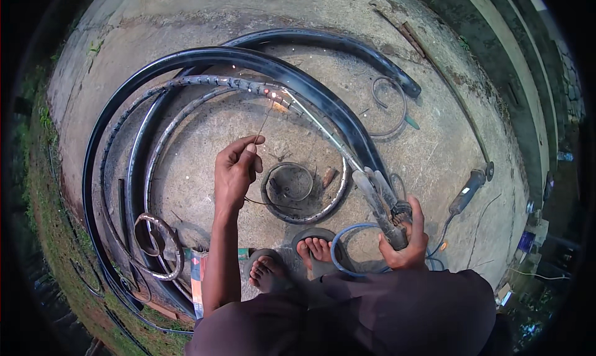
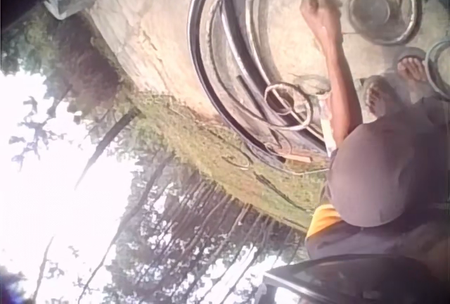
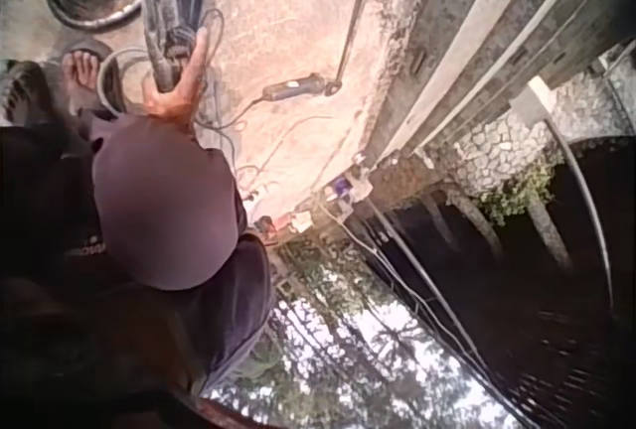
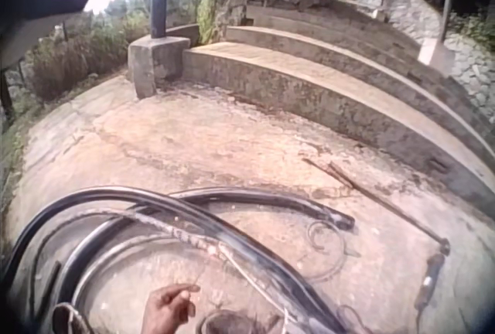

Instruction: The person performs spot welding on a circular metal frame and decorative scroll pieces on the ground, using a welding electrode and ground clamp. They repeatedly apply the electrode to join different sections of the metal structure, creating bright sparks.

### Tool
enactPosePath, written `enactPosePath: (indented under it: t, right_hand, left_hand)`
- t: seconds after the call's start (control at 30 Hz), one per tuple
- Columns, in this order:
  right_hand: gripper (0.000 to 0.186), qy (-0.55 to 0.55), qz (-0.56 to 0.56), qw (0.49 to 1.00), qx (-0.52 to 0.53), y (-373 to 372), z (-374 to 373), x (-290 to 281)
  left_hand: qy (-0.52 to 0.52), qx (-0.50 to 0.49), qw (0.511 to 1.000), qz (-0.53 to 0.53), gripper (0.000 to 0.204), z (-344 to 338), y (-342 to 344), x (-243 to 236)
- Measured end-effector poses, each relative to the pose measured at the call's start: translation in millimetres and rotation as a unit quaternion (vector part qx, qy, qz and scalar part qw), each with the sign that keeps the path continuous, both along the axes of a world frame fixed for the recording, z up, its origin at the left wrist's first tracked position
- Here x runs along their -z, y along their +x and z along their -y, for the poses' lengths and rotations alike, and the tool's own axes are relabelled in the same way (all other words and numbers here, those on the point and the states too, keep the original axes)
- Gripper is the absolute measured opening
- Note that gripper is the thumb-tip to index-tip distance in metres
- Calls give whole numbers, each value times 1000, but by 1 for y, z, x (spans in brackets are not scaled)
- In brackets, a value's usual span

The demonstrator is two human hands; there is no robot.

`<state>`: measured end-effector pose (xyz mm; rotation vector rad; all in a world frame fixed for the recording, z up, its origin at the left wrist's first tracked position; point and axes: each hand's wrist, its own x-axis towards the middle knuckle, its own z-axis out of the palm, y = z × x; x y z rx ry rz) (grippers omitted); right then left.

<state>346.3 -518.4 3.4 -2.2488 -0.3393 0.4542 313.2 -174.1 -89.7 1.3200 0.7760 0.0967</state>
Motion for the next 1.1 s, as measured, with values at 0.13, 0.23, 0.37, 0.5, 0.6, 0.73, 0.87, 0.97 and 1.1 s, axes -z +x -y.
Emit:
enactPosePath:
  t: [0.13, 0.23, 0.37, 0.5, 0.6, 0.73, 0.87, 0.97, 1.1]
  right_hand:
    - [89, 4, -31, 999, 10, -1, -5, -5]
    - [89, -3, -18, 1000, -9, 1, -9, -6]
    - [89, -11, -3, 1000, -25, 2, -11, -7]
    - [90, -12, 31, 999, -43, 4, -12, -4]
    - [91, -6, 31, 999, -42, 4, -14, -4]
    - [92, 2, 18, 998, -52, 5, -13, -6]
    - [92, 7, 2, 1000, -18, 1, -5, -4]
    - [93, 19, -22, 998, 47, -7, 3, -5]
    - [94, 6, -46, 997, 68, -7, 6, -6]
  left_hand:
    - [-10, -1, 1000, -17, 26, -1, 2, -10]
    - [-12, 5, 1000, -16, 26, -3, 2, -11]
    - [-7, 6, 1000, -14, 27, -3, 2, -9]
    - [-15, 2, 1000, -11, 28, -3, 2, -8]
    - [-18, 1, 1000, -8, 28, -3, 1, -7]
    - [-15, 2, 1000, -7, 28, 0, 2, -9]
    - [9, -11, 1000, -6, 29, 8, 2, -17]
    - [26, -8, 1000, -2, 30, 14, 1, -14]
    - [41, -11, 999, -13, 30, 13, 2, -13]
